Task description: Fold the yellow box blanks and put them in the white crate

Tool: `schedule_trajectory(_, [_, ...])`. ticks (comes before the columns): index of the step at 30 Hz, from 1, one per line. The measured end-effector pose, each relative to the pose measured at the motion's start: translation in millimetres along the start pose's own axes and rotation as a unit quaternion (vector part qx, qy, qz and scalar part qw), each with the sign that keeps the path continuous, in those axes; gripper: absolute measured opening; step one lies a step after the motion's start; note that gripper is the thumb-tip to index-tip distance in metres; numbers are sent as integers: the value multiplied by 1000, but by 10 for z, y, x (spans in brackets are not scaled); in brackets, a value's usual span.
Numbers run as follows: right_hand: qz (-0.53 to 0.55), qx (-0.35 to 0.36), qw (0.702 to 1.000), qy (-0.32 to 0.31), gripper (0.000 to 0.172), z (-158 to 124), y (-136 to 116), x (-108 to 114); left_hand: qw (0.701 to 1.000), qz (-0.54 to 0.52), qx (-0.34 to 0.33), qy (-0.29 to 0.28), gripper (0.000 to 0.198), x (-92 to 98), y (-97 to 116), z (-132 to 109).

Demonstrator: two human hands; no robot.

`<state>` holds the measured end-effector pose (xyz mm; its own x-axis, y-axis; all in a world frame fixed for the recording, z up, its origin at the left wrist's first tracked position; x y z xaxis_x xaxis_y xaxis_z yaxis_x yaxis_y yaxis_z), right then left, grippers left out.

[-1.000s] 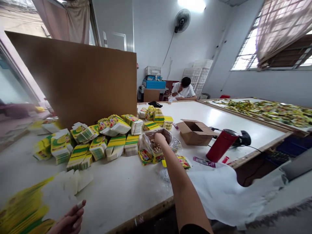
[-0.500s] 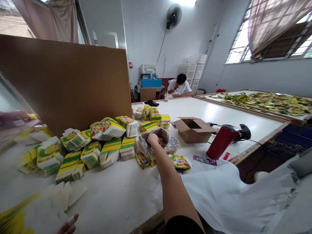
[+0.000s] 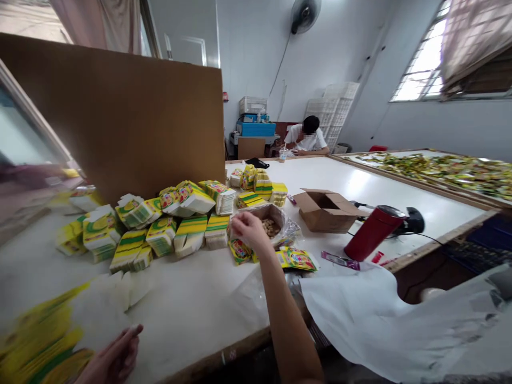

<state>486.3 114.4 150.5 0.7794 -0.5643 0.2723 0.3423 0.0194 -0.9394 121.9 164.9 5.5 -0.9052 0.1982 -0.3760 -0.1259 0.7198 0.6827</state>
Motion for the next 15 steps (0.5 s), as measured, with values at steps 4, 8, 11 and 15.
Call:
schedule_trajectory(4, [200,-9,971,-131,46,-578,-1,-1213,996,60,-59,-31,38,-150,46,-127])
schedule_trajectory(8, [323,-53,925,-195,41,-997,52,-2012,994,48,-95,-5,42,-133,90,-150])
schedule_trajectory(11, [358,-72,908,-204,36,-1123,98,-2232,992,38,-119,0,46,-114,120,-153])
schedule_trajectory(15, [354,-87,908,-205,31,-1210,178,-2296,991,32,-131,-4,34,-119,126,-170])
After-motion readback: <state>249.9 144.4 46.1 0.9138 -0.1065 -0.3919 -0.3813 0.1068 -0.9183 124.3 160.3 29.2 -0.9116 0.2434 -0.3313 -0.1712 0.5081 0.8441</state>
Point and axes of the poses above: each hand's wrist, its own z-axis towards the middle knuckle, its own x-axis out of the back of the hand, y = z × x, the point moved 6 cm from there along z, towards the middle knuckle, and after that the axes turned 9 degrees about x, right-handed, at the moved point
